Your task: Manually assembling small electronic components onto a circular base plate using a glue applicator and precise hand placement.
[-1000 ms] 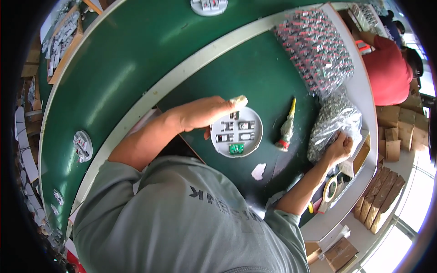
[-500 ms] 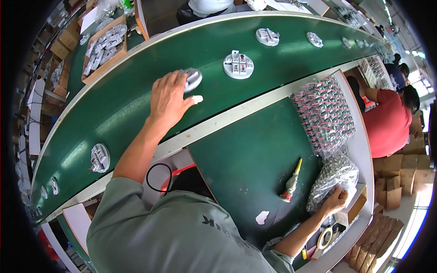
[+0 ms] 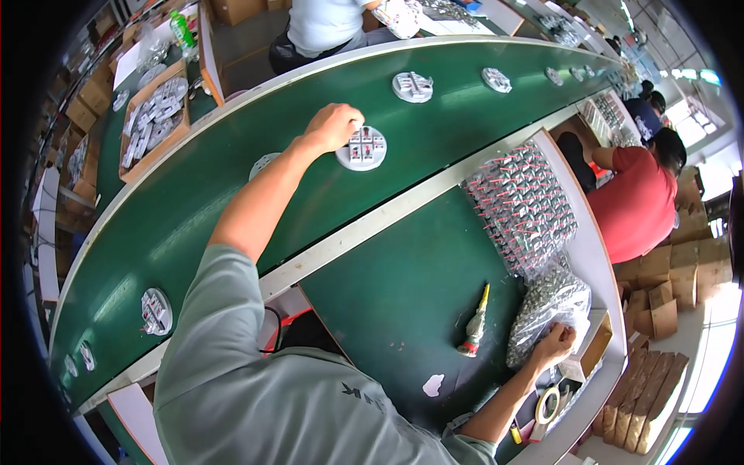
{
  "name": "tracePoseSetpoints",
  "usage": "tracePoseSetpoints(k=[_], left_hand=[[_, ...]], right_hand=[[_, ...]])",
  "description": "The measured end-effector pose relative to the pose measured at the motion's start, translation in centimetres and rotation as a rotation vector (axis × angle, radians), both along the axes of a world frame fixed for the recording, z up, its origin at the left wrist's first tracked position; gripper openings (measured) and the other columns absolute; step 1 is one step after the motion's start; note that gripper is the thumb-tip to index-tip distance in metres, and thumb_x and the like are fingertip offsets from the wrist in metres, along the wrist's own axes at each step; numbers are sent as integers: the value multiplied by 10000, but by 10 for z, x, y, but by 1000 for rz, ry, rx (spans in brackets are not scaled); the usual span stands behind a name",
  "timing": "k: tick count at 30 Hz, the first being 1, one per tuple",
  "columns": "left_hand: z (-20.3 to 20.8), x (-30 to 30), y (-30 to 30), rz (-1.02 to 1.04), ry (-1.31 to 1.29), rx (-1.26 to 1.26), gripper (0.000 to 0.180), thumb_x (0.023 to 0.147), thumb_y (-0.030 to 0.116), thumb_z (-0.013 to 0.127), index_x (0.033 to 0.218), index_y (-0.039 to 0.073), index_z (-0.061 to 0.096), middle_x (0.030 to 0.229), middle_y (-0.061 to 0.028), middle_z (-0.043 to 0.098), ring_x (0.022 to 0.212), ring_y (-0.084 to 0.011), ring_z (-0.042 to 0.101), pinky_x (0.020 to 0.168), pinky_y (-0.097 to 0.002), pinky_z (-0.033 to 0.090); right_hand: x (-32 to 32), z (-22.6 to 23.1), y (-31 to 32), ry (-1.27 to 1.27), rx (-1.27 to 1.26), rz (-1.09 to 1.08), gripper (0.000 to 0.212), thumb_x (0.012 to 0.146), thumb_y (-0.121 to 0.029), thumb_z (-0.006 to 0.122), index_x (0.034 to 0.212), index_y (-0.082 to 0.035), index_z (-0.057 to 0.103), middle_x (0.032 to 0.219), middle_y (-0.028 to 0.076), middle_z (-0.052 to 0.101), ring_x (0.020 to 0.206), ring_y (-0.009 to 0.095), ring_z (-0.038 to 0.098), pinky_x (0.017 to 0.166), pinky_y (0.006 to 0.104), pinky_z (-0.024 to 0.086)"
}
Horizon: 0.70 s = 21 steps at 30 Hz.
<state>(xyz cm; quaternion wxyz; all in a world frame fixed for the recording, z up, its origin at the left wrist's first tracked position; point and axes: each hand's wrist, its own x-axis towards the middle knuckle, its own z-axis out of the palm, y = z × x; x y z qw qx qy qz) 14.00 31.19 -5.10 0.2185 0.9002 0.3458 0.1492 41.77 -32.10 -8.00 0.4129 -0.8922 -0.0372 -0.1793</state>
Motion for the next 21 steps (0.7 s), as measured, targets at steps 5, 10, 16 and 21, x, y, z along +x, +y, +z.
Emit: tracePoseSetpoints(k=[5,10,16,21], left_hand=[[50,-41,-128,-16,-136,-15,101,949,56,712,1038,37,756,941,-170,709,858,-343,729,780,-439,573],[33,-52,-256,-112,-266,-167,150,903,13,736,1051,38,734,944,-159,693,836,-350,714,726,-449,573],[1,-53,-303,-175,-340,-137,273,917,-30,727,1185,19,731,1058,-140,689,826,-287,722,712,-375,593],[-10,-56,-312,-176,-372,-158,377,838,-54,735,1205,19,689,1077,-148,651,876,-361,699,764,-454,592]], right_hand=[[3,14,2,62,-98,69,244,1005,-176,678,1075,54,719,939,124,764,870,202,714,824,360,579],[-7,54,10,107,-115,260,250,1026,-150,688,1171,49,729,1015,120,769,934,173,723,861,314,586],[-124,92,65,65,-138,298,167,1031,-85,743,1180,-13,762,1082,73,788,965,143,737,849,287,593],[-221,49,140,17,49,787,216,884,57,840,1072,-25,776,1073,95,791,983,200,745,894,340,594]])
